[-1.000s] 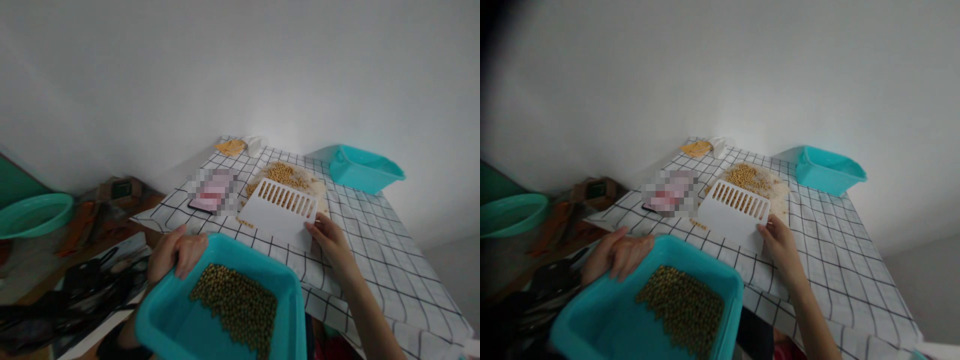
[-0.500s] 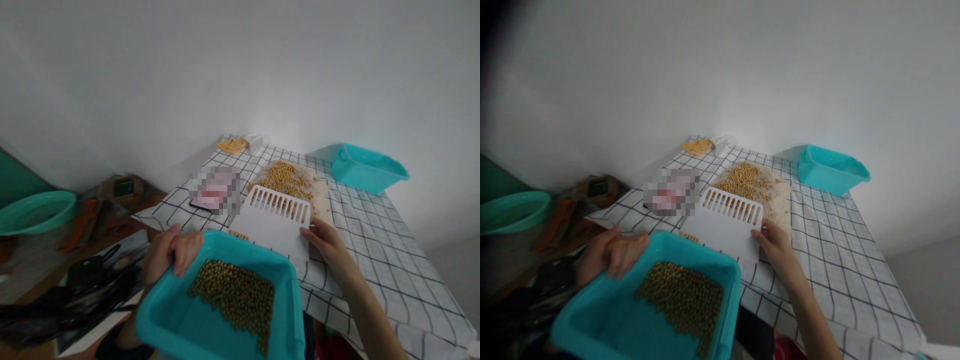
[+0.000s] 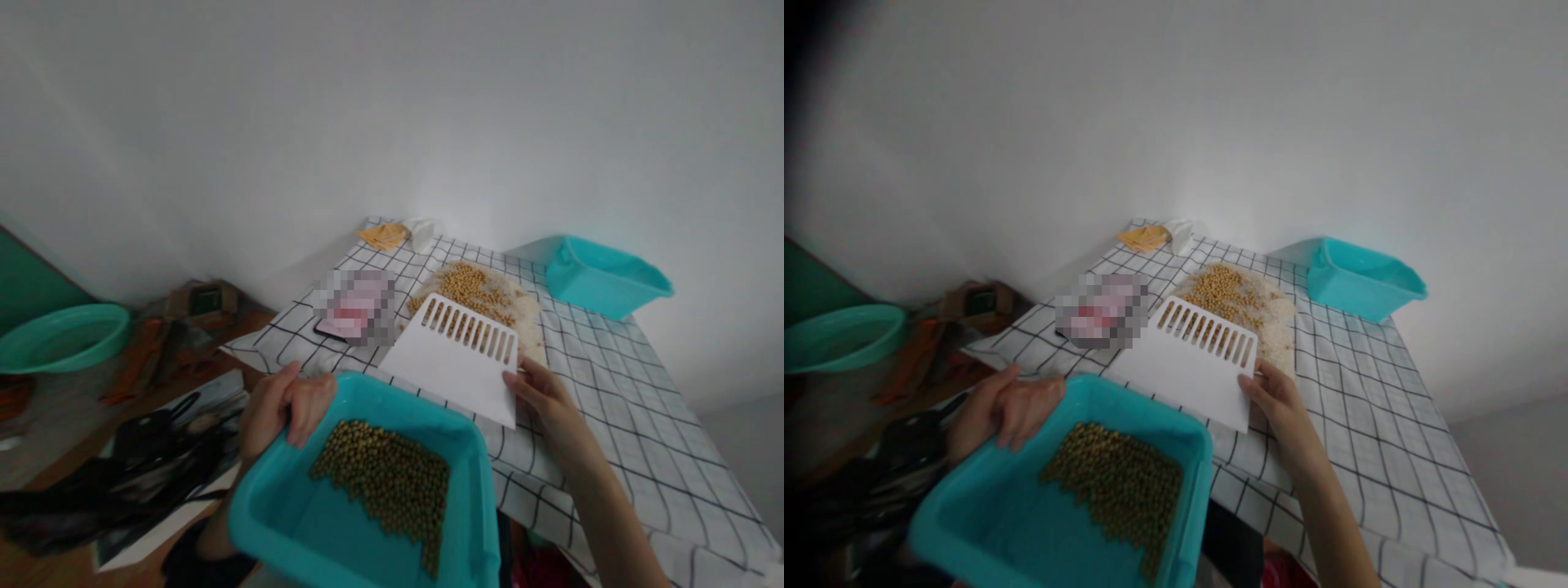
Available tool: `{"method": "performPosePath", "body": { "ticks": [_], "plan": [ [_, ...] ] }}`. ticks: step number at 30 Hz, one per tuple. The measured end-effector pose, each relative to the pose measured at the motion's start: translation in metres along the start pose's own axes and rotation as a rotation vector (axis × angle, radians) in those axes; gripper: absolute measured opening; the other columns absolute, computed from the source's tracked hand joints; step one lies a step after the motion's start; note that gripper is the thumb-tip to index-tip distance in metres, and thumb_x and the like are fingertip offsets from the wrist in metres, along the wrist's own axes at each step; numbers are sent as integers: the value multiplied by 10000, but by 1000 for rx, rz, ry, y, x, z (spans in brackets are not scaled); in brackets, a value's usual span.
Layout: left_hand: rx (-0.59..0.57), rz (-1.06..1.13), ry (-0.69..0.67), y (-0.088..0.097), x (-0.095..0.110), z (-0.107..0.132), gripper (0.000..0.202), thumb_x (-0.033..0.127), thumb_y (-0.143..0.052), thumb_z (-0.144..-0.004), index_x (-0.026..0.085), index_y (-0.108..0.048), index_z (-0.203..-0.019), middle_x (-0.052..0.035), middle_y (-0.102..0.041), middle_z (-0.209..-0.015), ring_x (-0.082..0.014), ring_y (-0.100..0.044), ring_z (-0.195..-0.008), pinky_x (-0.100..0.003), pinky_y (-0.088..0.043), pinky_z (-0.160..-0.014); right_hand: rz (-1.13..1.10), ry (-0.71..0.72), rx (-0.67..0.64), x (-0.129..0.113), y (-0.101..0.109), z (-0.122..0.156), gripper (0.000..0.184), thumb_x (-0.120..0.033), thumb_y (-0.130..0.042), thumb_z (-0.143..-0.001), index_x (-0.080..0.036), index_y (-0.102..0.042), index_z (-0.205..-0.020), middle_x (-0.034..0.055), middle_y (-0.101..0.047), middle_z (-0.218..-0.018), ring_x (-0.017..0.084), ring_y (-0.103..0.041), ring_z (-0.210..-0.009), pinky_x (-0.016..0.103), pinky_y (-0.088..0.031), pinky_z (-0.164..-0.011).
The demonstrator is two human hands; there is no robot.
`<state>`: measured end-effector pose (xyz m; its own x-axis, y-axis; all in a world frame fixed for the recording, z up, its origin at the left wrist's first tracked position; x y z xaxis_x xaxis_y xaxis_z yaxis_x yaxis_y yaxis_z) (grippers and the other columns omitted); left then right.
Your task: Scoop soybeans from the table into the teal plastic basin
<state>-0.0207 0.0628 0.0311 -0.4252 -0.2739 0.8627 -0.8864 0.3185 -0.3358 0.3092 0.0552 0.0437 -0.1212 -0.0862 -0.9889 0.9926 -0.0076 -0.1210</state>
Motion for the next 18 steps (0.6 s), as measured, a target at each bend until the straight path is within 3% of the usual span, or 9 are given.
{"method": "performPosePath", "body": {
  "ticks": [4,10,14,18],
  "plan": [
    [-153,-16,15,6,2,-1,699,346,-316,-1039,210,-548,-395,-28,-498,-339,-133,-467,-389,-343,-414,-624,-71,37,75,3,4,0,287,-356,-785,-790,-239,-745,-1049,57,-789,-1050,242,-743,-912,316,-593,-743],
    [-105,-27,-8,-3,5,0,707,311,-273,-1044,212,-510,-385,-17,-457,-317,-125,-441,-370,-337,-392,-599,-63,72,156,1,7,0,287,-370,-768,-795,-240,-734,-1049,62,-785,-1075,268,-734,-972,356,-593,-790],
    [-6,-13,-65,-12,9,-2,708,270,-267,-1035,210,-449,-353,-6,-410,-280,-113,-376,-311,-340,-345,-535,7,141,284,0,16,3,312,-391,-764,-795,-240,-721,-1065,63,-785,-1053,257,-735,-914,330,-583,-727],
    [-22,-28,-70,-15,9,-4,704,287,-272,-1034,217,-435,-353,0,-414,-279,-112,-375,-303,-336,-362,-554,69,208,352,0,25,5,311,-417,-761,-808,-246,-709,-1064,53,-784,-1007,227,-725,-840,286,-553,-650]
  ]
}}
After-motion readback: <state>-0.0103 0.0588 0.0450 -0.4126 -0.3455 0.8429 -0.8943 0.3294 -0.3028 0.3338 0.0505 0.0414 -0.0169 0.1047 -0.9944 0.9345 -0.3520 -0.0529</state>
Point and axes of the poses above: each hand's wrist, its own z-axis away from the middle knuckle, its own y-axis out of the back of the hand, x = y × z, the point moved 3 cm from there along -z, towards the middle knuckle
